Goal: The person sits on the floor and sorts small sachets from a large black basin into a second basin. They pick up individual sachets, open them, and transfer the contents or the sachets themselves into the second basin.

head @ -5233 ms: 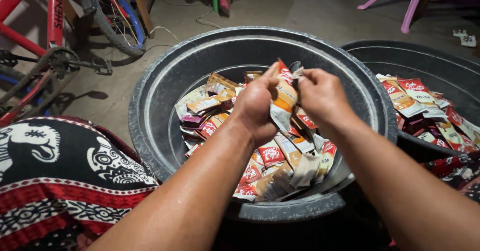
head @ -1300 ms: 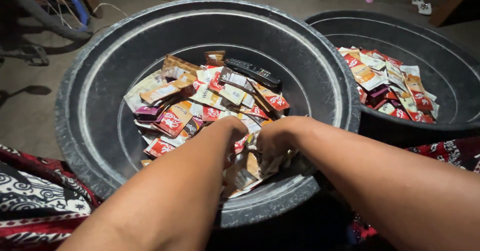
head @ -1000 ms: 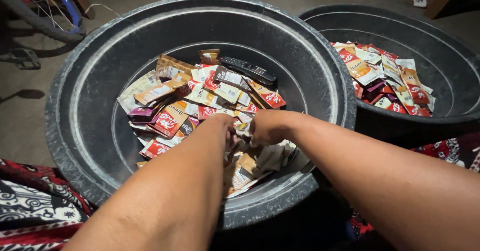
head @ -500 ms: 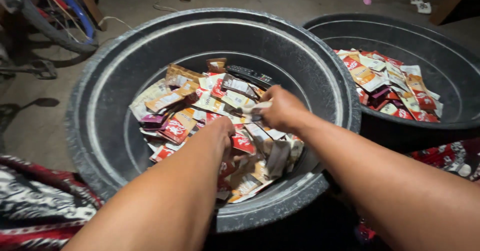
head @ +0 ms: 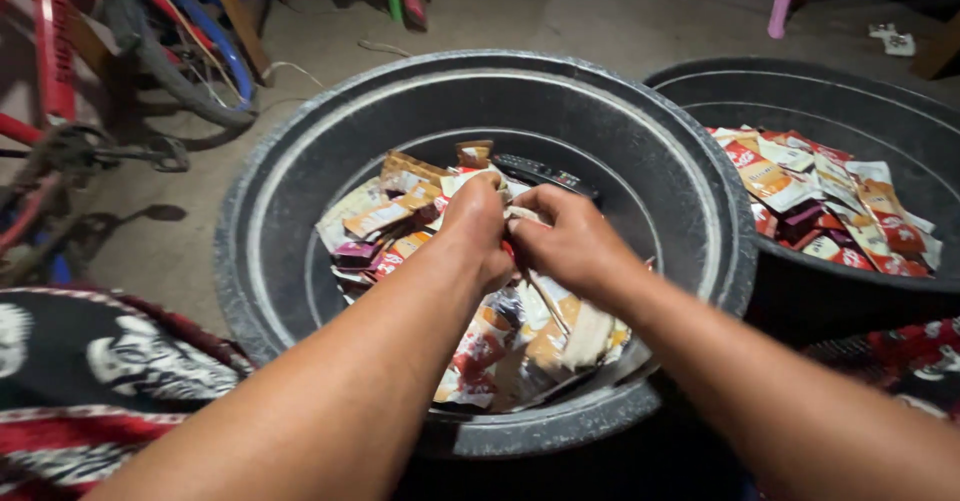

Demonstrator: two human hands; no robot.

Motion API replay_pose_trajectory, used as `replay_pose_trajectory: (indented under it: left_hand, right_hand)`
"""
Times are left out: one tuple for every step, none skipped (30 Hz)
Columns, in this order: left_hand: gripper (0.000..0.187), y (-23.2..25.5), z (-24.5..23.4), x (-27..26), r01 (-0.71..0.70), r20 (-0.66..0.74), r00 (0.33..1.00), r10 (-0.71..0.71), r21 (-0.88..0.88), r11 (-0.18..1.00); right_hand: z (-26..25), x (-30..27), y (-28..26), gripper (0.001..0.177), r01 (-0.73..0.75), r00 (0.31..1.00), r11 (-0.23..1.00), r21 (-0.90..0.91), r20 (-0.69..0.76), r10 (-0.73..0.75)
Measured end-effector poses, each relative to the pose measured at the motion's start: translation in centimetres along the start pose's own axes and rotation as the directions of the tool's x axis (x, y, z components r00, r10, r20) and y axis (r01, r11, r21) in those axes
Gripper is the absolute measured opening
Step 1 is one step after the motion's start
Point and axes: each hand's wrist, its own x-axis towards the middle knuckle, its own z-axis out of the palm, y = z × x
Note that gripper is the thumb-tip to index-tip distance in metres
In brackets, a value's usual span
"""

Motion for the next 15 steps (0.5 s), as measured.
replay_pose_trajectory:
  left_hand:
    - [0.028, 0.5, 0.0, -0.6, 0.013, 0.077, 0.997, -0.01, -0.037, 0.999]
    - [0.033, 0.9, 0.1, -1.2, 0.028, 0.154, 0.988, -0.017, -0.071, 0.997]
    - [0.038, 1.2, 0.0, -1.7, 0.045, 0.227, 0.974, -0.02, -0.105, 0.993]
    - [0.038, 1.2, 0.1, -2.2, 0.061, 0.317, 0.948, -0.041, -0.054, 0.997]
    - [0.039, 0.9, 0.5, -2.7, 0.073, 0.406, 0.912, -0.065, -0.004, 0.997]
    - [0.04, 0.7, 0.8, -3.1, 0.081, 0.489, 0.867, -0.094, 0.047, 0.996]
    - [0.038, 0.5, 0.9, -3.7, 0.037, 0.44, 0.894, -0.081, 0.108, 0.993]
    - [0.035, 0.3, 1.0, -4.1, -0.004, 0.39, 0.918, -0.064, 0.17, 0.985]
    - [0.033, 0.1, 1.2, -4.5, -0.035, 0.345, 0.937, -0.049, 0.233, 0.972]
    - [0.034, 0.3, 1.2, -4.7, -0.074, 0.312, 0.95, 0.002, 0.219, 0.973]
    - [0.035, 0.6, 1.1, -4.8, -0.112, 0.281, 0.958, 0.051, 0.204, 0.973]
    - [0.036, 0.8, 1.0, -4.8, -0.149, 0.249, 0.963, 0.099, 0.189, 0.971]
    - [0.048, 1.3, 0.7, -4.7, -0.101, 0.248, 0.966, 0.075, 0.095, 0.99]
    - [0.06, 2.4, 0.1, -4.5, -0.051, 0.249, 0.967, 0.049, 0.0, 0.999]
    - [0.072, 3.0, -0.1, -4.4, -0.001, 0.252, 0.967, 0.025, -0.093, 0.996]
  right_hand:
    - [0.3, -0.2, -0.4, 0.026, 0.023, 0.999, 1.0, -0.006, -0.03, -0.023]
    - [0.5, -0.3, -0.8, 0.026, 0.045, 0.997, 0.999, -0.012, -0.06, -0.046]
    - [0.7, -0.3, -1.2, 0.026, 0.067, 0.994, 0.998, -0.016, -0.088, -0.068]
    - [0.6, -0.2, -1.7, 0.026, 0.041, 0.986, 0.996, -0.081, -0.16, -0.054]
    - [0.2, 0.1, -2.3, 0.026, 0.011, 0.971, 0.989, -0.148, -0.233, -0.046]
    - [-0.1, 0.4, -2.9, 0.026, -0.023, 0.951, 0.977, -0.212, -0.306, -0.044]
    - [-0.4, 0.4, -3.5, 0.026, -0.044, 0.944, 0.976, -0.215, -0.33, -0.03]
    - [-0.6, 0.3, -4.0, 0.026, -0.065, 0.935, 0.974, -0.217, -0.353, -0.016]
    - [-0.7, 0.1, -4.5, 0.026, -0.093, 0.925, 0.971, -0.222, -0.381, 0.002]
    - [-0.5, -0.1, -4.9, 0.027, -0.057, 0.94, 0.979, -0.197, -0.341, -0.014]
    - [-0.1, -0.5, -5.2, 0.028, -0.024, 0.953, 0.984, -0.175, -0.301, -0.031]
    - [0.4, -0.7, -5.5, 0.03, 0.008, 0.964, 0.988, -0.152, -0.261, -0.048]
    - [1.1, -1.2, -5.4, 0.029, 0.061, 0.965, 0.98, -0.192, -0.241, -0.107]
    - [1.6, -1.8, -5.3, 0.028, 0.114, 0.962, 0.966, -0.23, -0.218, -0.165]
    - [1.6, -2.1, -5.3, 0.027, 0.168, 0.956, 0.949, -0.266, -0.193, -0.223]
